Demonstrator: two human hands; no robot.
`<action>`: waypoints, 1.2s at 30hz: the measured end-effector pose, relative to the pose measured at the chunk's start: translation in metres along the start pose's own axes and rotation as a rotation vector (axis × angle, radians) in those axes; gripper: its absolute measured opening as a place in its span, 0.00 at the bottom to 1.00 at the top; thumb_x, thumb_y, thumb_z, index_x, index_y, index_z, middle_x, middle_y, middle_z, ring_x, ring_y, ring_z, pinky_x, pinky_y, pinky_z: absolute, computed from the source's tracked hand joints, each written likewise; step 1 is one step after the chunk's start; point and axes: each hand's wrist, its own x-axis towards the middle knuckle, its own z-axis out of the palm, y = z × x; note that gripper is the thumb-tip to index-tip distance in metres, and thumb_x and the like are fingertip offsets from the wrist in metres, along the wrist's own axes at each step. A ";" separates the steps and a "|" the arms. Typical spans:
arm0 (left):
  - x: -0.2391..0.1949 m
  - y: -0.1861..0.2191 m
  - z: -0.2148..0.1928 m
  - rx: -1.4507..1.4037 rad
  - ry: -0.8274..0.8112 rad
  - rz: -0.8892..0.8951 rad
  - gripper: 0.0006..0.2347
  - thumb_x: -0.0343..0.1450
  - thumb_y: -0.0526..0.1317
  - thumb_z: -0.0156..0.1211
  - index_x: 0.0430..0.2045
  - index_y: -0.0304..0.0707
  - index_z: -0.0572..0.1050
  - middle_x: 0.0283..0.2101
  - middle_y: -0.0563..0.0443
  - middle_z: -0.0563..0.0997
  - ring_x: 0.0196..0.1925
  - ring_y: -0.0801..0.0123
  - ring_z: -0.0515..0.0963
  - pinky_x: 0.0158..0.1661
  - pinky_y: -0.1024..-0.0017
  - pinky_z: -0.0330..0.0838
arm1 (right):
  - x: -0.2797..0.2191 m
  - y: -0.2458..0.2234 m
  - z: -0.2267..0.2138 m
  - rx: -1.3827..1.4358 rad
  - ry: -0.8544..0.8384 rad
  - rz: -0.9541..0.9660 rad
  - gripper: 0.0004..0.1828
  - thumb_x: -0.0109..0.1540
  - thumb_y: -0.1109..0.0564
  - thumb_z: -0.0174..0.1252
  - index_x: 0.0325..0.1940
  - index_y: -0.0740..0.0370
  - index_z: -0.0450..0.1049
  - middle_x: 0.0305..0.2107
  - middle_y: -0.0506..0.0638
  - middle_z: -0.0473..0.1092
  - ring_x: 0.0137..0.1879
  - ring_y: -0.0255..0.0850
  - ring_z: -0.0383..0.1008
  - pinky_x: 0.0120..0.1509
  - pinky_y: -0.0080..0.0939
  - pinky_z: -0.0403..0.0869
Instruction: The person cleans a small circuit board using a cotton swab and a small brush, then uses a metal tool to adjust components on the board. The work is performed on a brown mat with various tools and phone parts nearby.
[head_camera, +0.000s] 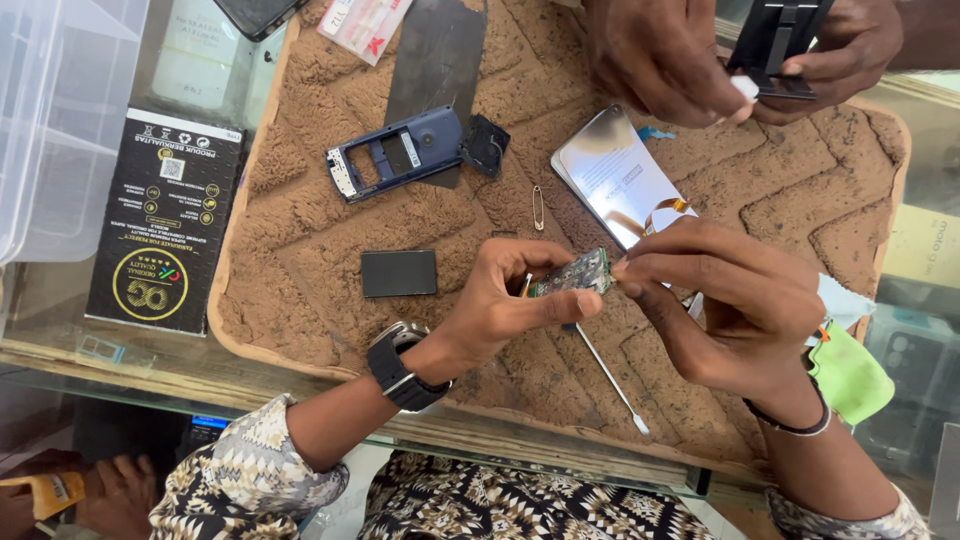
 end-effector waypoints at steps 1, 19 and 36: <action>0.000 0.000 0.000 -0.007 -0.005 -0.006 0.20 0.68 0.54 0.70 0.37 0.30 0.81 0.32 0.53 0.83 0.32 0.78 0.82 0.34 0.80 0.81 | 0.000 -0.001 0.000 0.001 0.006 -0.012 0.12 0.56 0.73 0.66 0.42 0.67 0.80 0.38 0.56 0.76 0.42 0.42 0.80 0.43 0.34 0.76; -0.003 -0.009 -0.003 -0.168 0.019 -0.076 0.19 0.67 0.50 0.73 0.36 0.29 0.80 0.28 0.56 0.79 0.22 0.86 0.68 0.21 0.84 0.57 | -0.008 0.006 0.021 0.053 0.109 -0.080 0.09 0.59 0.74 0.65 0.42 0.73 0.78 0.36 0.60 0.74 0.37 0.43 0.77 0.39 0.36 0.73; -0.001 -0.005 -0.005 0.108 0.059 0.035 0.17 0.68 0.52 0.71 0.35 0.34 0.82 0.29 0.55 0.83 0.30 0.81 0.79 0.32 0.82 0.74 | -0.014 0.025 0.033 -0.056 0.140 -0.203 0.12 0.59 0.78 0.62 0.44 0.73 0.77 0.38 0.60 0.74 0.42 0.49 0.78 0.42 0.41 0.75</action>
